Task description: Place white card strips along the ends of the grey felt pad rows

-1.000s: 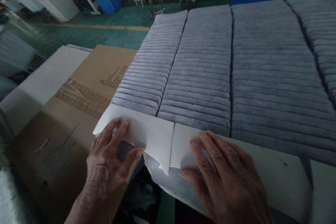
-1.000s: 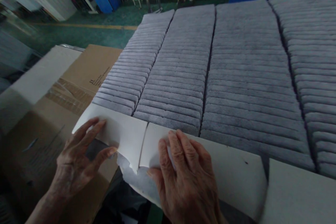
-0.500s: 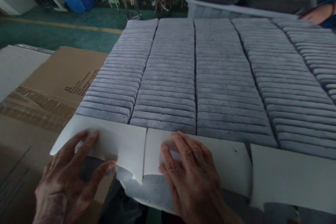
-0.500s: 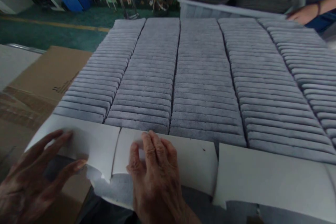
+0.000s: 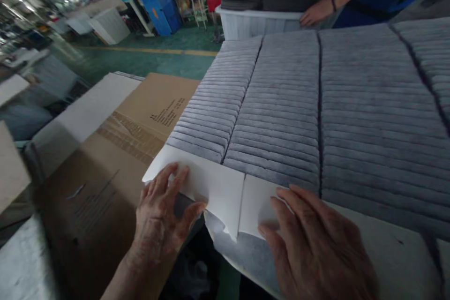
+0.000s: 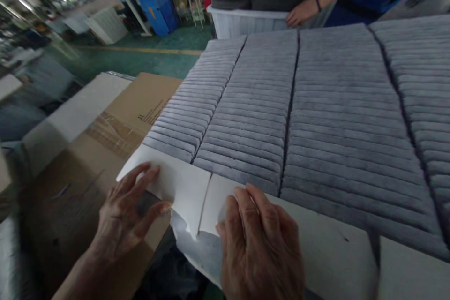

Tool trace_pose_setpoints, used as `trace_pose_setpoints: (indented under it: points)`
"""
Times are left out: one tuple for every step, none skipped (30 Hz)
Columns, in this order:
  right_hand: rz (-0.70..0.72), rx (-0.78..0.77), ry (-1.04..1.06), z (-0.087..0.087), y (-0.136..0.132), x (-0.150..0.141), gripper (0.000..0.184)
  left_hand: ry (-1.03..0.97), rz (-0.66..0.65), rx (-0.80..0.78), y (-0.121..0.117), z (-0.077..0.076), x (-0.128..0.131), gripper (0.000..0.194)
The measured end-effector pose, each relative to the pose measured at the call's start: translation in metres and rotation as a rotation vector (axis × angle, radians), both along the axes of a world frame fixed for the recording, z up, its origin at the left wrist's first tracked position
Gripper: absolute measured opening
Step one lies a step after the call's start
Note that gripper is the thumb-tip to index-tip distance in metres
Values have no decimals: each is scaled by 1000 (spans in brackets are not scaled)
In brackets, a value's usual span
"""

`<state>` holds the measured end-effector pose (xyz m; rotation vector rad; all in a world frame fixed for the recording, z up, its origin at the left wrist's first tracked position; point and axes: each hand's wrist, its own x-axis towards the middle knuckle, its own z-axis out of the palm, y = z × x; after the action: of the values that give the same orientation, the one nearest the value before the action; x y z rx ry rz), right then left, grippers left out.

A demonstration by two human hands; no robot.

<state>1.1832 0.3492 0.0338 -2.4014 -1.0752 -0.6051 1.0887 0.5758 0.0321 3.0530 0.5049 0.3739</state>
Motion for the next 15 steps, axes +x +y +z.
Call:
trace_pose_setpoints:
  points:
    - [56, -1, 10, 0, 1, 1, 20, 0, -7, 4, 1, 0, 0, 63]
    - [111, 11, 20, 1, 1, 2, 21, -2, -11, 7, 1, 0, 0, 64]
    - [155, 24, 36, 1, 3, 3, 22, -3, -11, 6, 2, 0, 0, 65]
    - [186, 34, 47, 1, 5, 3, 22, 0, -8, 5, 2, -1, 0, 66]
    - [198, 42, 48, 1, 7, 2, 21, 2, -4, 2, 2, -1, -1, 67]
    - [194, 45, 41, 1, 10, 1, 22, 3, -1, -4, 2, -1, 0, 68]
    - [181, 40, 33, 1, 13, 0, 24, -3, 3, -13, 1, -1, 0, 69]
    - [166, 26, 28, 0, 16, -1, 27, -13, 8, -23, 0, 0, 0, 70]
    - [155, 8, 26, 0, 19, -2, 31, -25, 10, -35, -1, 1, 0, 71]
    - [145, -8, 18, 0, 22, -2, 33, -36, 11, -51, -3, 2, 0, 72]
    - [136, -21, 7, -1, 24, -2, 34, -47, 9, -74, -4, 3, -1, 73]
    - [130, -29, -7, -1, 26, -2, 34, -58, 8, -105, -4, 4, -1, 72]
    - [126, -30, -27, -2, 27, -1, 34, -72, 13, -144, -3, 5, -1, 70]
    - [127, -29, -47, -3, 28, 0, 34, -88, 30, -194, -1, 6, 0, 65]
    - [131, -26, -67, -5, 28, 2, 35, -114, 63, -247, 3, 6, 0, 59]
